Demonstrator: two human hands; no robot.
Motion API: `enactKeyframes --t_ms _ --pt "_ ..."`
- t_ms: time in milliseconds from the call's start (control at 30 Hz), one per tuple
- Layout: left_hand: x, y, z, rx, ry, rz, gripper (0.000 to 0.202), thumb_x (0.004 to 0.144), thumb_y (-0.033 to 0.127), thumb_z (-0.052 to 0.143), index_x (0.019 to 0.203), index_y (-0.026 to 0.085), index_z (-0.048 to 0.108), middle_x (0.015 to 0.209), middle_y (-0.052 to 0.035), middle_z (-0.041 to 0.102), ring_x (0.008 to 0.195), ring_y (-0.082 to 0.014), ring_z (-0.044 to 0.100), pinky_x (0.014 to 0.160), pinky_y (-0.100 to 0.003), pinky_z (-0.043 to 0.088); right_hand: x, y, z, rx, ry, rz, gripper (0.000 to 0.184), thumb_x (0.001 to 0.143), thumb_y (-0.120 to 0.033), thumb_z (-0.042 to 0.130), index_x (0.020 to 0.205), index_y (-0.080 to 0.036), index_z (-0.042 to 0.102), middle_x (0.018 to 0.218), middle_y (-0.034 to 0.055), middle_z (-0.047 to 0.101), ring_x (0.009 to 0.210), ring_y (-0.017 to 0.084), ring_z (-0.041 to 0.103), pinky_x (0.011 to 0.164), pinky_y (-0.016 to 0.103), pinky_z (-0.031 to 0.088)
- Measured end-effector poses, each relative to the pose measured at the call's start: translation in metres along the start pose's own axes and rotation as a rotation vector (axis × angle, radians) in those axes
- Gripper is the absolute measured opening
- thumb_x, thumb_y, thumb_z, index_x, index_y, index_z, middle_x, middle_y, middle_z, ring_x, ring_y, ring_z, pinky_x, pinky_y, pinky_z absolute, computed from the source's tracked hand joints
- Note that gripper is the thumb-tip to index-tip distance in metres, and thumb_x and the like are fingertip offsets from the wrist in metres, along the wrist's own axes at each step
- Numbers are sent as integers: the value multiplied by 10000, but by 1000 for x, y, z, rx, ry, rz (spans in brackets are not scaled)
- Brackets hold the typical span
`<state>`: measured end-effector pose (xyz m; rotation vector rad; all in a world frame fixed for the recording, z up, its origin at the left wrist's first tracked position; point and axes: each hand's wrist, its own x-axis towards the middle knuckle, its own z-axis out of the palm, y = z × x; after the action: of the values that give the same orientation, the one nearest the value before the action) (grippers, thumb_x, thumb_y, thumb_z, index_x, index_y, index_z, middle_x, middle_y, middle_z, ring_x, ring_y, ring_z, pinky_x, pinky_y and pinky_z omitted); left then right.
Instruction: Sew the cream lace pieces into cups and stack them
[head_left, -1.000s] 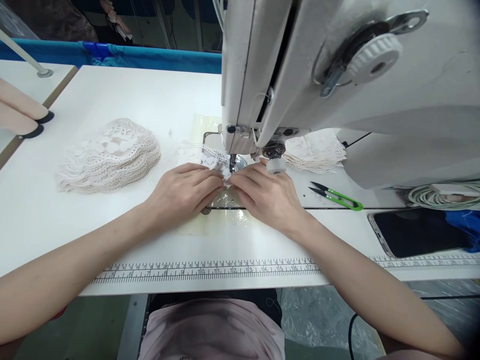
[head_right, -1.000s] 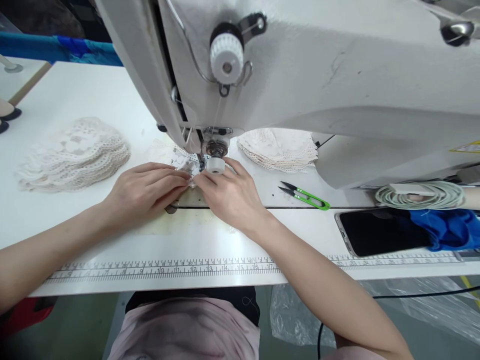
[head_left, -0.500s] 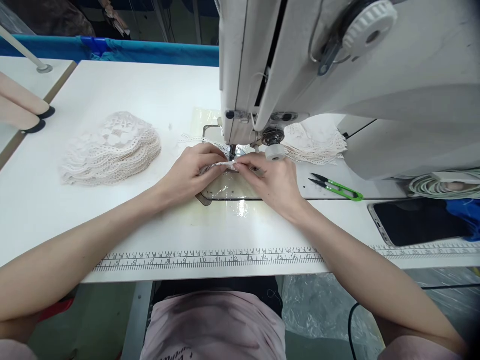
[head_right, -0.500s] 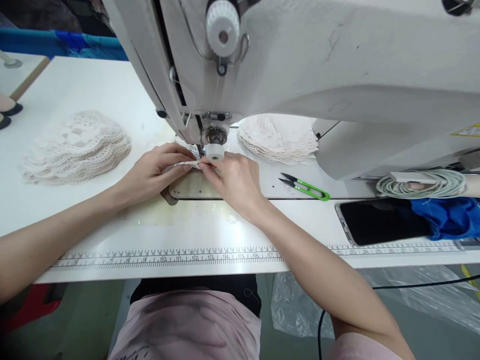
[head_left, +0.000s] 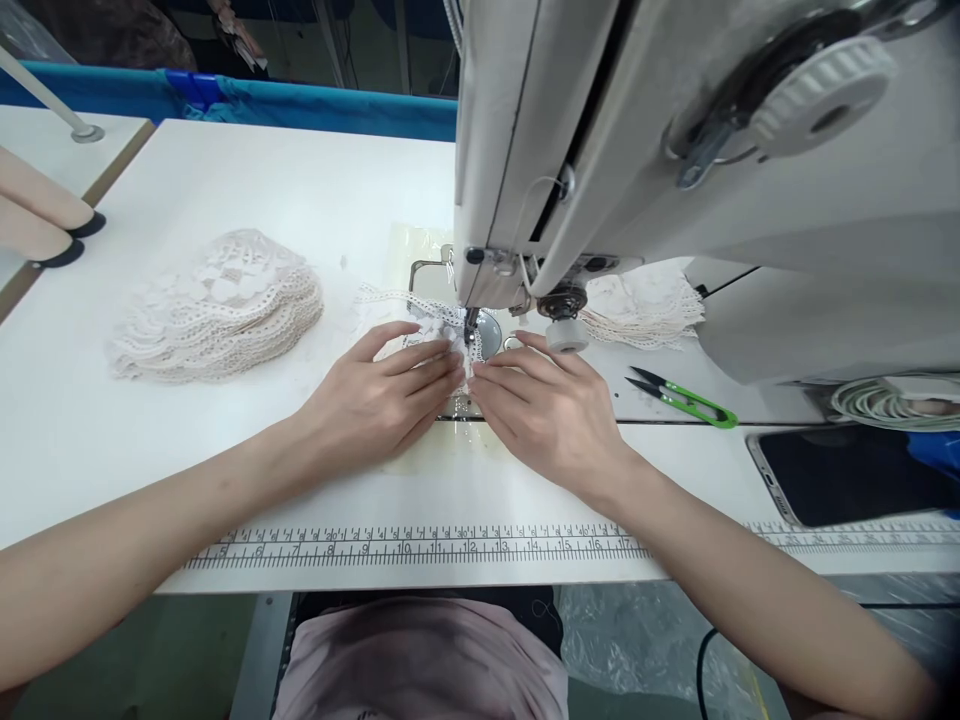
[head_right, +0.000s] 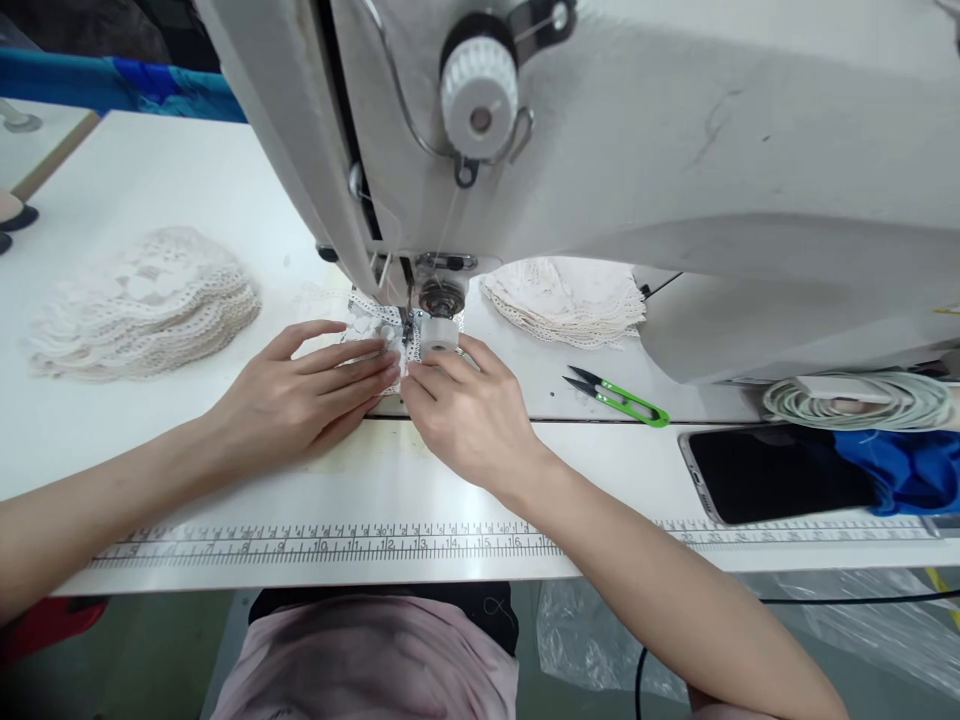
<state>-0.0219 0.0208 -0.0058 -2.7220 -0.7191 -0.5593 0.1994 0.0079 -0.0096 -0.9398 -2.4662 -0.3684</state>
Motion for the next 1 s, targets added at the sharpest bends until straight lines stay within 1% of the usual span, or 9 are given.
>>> enactKeyframes --t_ms 100,233,433,600,833,933,1000 --pt "0 -1 1 -25 0 -26 239 969 180 508 1169 215 633 1193 -15 710 1172 -198 643 1019 -457 497 0 1 0 -3 -6 -6 207 914 -105 557 859 -212 725 953 -13 777 946 159 678 963 362 498" --pt "0 -1 3 -61 11 -33 253 959 178 528 1186 208 636 1190 -28 711 1162 -211 650 1035 -473 479 0 1 0 -14 2 -6 183 925 -130 559 879 -198 723 953 -12 778 939 154 684 986 355 494" --pt "2 -2 3 -70 -2 -68 247 975 186 503 1171 228 647 1176 -19 717 1163 -208 650 1055 -488 458 0 1 1 1 -16 14 187 926 -131 557 898 -208 726 980 0 776 951 161 682 978 372 500" --pt "4 -5 5 -73 21 -61 261 963 170 513 1186 198 646 1168 -41 721 1153 -221 656 1063 -500 445 1 2 2 -28 -13 25 191 933 -145 548 927 -194 732 995 12 774 944 165 682 990 372 488" --pt "6 -9 9 -54 22 -93 269 983 196 489 1215 185 625 1159 -55 723 1116 -220 675 1081 -536 428 3 3 5 -38 -69 67 223 929 -130 536 998 -197 737 1099 23 753 909 175 684 1025 423 459" --pt "3 -7 6 -27 3 -51 284 984 247 499 1234 170 609 1189 -75 710 1139 -235 660 1087 -554 425 2 3 4 -73 -61 52 225 944 -152 524 1020 -192 732 1116 19 748 900 171 682 1039 424 453" --pt "1 -3 3 -15 -7 -13 295 980 266 510 1235 151 602 1187 -81 711 1142 -233 656 1073 -542 448 2 3 4 -87 -50 41 220 952 -166 520 1014 -181 731 1102 22 752 888 170 685 1046 425 453"
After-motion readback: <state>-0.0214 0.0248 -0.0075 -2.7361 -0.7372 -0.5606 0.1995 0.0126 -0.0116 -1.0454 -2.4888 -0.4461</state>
